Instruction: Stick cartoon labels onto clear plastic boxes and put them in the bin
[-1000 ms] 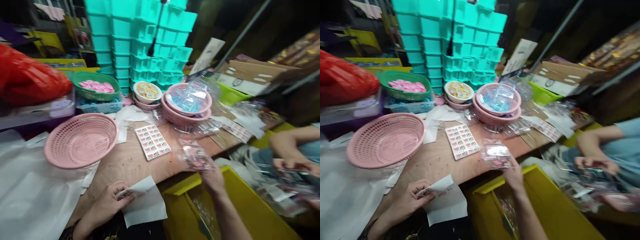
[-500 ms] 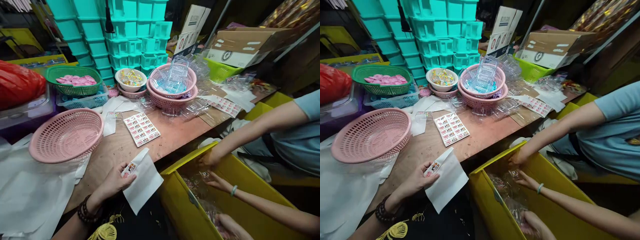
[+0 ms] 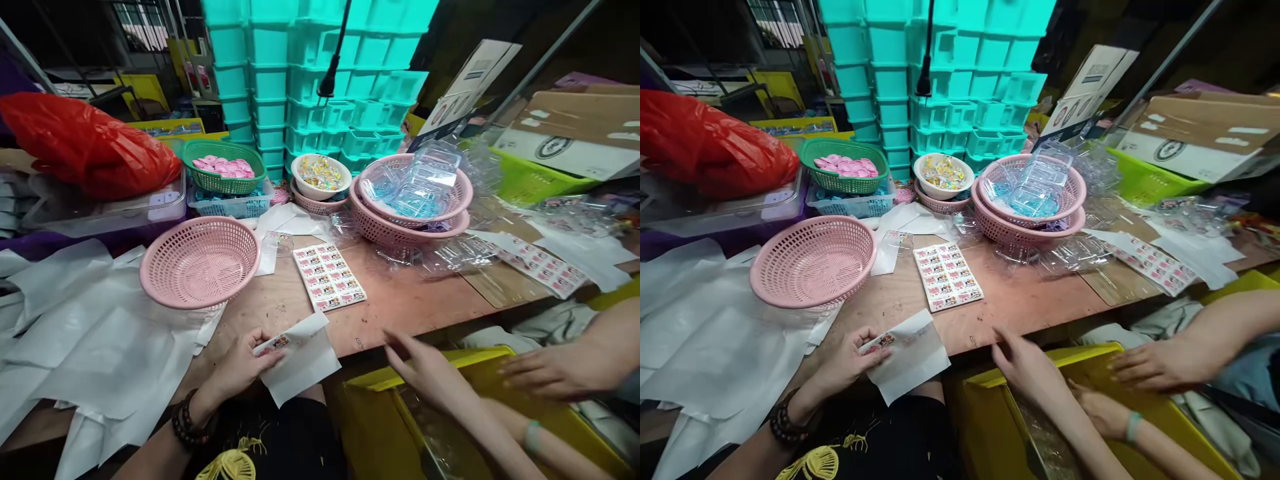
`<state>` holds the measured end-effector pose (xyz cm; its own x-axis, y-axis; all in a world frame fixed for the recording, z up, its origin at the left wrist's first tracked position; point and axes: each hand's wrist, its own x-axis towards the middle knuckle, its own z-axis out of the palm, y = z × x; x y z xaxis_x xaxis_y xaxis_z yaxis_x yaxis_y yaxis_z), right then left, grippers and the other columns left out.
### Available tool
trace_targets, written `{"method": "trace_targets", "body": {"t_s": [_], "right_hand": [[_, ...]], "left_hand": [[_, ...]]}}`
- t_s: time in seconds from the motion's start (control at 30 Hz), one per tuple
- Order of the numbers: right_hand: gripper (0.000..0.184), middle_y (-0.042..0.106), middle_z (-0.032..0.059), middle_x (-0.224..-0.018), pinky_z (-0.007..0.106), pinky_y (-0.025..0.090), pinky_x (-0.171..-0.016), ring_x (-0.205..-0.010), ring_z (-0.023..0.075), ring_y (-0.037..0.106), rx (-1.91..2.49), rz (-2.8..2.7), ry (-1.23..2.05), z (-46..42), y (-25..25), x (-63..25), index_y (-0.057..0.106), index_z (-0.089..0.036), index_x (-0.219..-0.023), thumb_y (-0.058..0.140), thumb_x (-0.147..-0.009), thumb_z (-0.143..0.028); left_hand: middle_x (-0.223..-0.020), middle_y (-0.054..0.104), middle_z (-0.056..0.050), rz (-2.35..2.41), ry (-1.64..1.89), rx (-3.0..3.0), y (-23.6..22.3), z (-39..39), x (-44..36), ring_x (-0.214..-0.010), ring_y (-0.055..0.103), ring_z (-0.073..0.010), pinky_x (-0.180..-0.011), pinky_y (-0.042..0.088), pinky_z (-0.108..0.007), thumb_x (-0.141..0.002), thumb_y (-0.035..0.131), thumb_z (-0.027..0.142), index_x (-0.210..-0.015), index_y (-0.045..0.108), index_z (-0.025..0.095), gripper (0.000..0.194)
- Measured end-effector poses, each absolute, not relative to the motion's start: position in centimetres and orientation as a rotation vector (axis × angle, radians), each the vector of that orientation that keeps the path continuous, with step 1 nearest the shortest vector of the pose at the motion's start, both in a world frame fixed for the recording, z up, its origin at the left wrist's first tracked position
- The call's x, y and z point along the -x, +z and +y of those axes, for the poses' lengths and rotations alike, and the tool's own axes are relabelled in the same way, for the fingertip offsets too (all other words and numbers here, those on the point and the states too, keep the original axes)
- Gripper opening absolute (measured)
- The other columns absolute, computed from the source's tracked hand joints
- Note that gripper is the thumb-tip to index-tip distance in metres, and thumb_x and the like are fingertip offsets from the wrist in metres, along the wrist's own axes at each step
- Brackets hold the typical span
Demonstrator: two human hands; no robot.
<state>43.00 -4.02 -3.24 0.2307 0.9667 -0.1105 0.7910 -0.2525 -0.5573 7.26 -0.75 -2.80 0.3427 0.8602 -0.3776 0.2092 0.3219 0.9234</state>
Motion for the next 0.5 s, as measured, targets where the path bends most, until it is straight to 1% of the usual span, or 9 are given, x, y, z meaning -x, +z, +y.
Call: {"method": "trace_targets", "body": {"t_s": [0.03,0.1,0.13,0.2,0.3,0.33,0.4,0.47,0.5], "right_hand": [[0.036,0.074,0.0096,-0.108,0.044,0.052,-0.093,-0.099,0.0298,0.070,2.011,-1.749,0.566,-0.6,-2.2,-40.4,0.068,-0.028,-0.115,0.058,-0.082,-0.038],[0.053,0.059,0.0151,-0.137,0.043,0.043,-0.106,-0.120,0.0288,0.060,1.808,-1.875,0.428,7.1,-0.9,-34.7,0.054,-0.019,-0.137,0.056,-0.085,-0.031],[0.060,0.055,0.0162,-0.141,0.042,0.039,-0.109,-0.125,0.0288,0.056,1.769,-1.911,0.419,10.8,-0.7,-31.7,0.048,-0.016,-0.142,0.059,-0.084,-0.028],[0.064,0.054,0.0173,-0.141,0.044,0.036,-0.111,-0.126,0.0299,0.054,1.793,-1.956,0.478,16.8,-0.6,-26.3,0.047,-0.015,-0.143,0.065,-0.082,-0.025],[0.042,0.064,0.0163,-0.127,0.043,0.042,-0.105,-0.118,0.0294,0.060,1.817,-1.948,0.502,20.2,-0.2,-23.0,0.061,-0.014,-0.129,0.054,-0.088,-0.019],[0.039,0.067,0.0151,-0.123,0.042,0.043,-0.104,-0.116,0.0279,0.061,1.821,-1.922,0.485,19.8,0.2,-23.9,0.064,-0.015,-0.125,0.048,-0.089,-0.018],[0.040,0.070,0.0122,-0.120,0.039,0.046,-0.101,-0.113,0.0247,0.062,1.852,-1.832,0.433,16.6,1.3,-29.0,0.066,-0.017,-0.120,0.041,-0.089,-0.018],[0.041,0.072,0.0127,-0.114,0.041,0.051,-0.093,-0.103,0.0256,0.067,1.944,-1.683,0.374,10.3,2.1,-37.3,0.066,-0.017,-0.118,0.042,-0.085,-0.024],[0.040,0.074,0.0124,-0.107,0.043,0.054,-0.088,-0.097,0.0270,0.069,2.000,-1.538,0.324,6.1,2.1,-41.9,0.068,-0.019,-0.112,0.044,-0.082,-0.029]], "left_hand": [[-0.078,0.068,-0.001,1.166,0.605,-1.187,-2.7,-0.7,-7.0,-0.068,0.061,-0.0144,-0.062,0.047,-0.024,-0.075,0.076,0.046,-0.084,0.061,0.015,0.035],[-0.079,0.068,-0.002,1.173,0.623,-1.183,-2.5,-0.6,-6.4,-0.069,0.061,-0.0146,-0.062,0.047,-0.024,-0.075,0.077,0.046,-0.084,0.063,0.015,0.036],[-0.078,0.068,-0.001,1.185,0.625,-1.176,-2.4,-0.6,-6.1,-0.069,0.061,-0.0148,-0.062,0.047,-0.024,-0.074,0.077,0.046,-0.084,0.064,0.015,0.036],[-0.075,0.068,0.000,1.218,0.625,-1.156,-2.0,-0.7,-5.4,-0.067,0.062,-0.0148,-0.060,0.046,-0.023,-0.072,0.079,0.046,-0.082,0.064,0.015,0.035],[-0.081,0.071,-0.001,1.248,0.640,-1.081,-1.8,-1.1,-4.5,-0.070,0.064,-0.0157,-0.063,0.049,-0.024,-0.068,0.081,0.043,-0.085,0.064,0.017,0.036],[-0.084,0.072,-0.001,1.252,0.644,-1.062,-1.9,-1.4,-4.3,-0.071,0.065,-0.0162,-0.064,0.050,-0.025,-0.066,0.082,0.043,-0.087,0.064,0.017,0.038],[-0.086,0.073,-0.003,1.248,0.638,-1.040,-2.4,-1.8,-3.8,-0.072,0.067,-0.0173,-0.065,0.051,-0.026,-0.066,0.083,0.045,-0.089,0.063,0.017,0.042],[-0.084,0.074,-0.003,1.192,0.615,-1.027,-3.2,-2.1,-3.6,-0.072,0.068,-0.0182,-0.066,0.051,-0.027,-0.069,0.081,0.050,-0.090,0.064,0.016,0.043],[-0.084,0.074,-0.004,1.151,0.595,-1.018,-3.6,-2.1,-3.6,-0.073,0.068,-0.0186,-0.067,0.052,-0.027,-0.071,0.079,0.052,-0.090,0.064,0.016,0.044]]}}
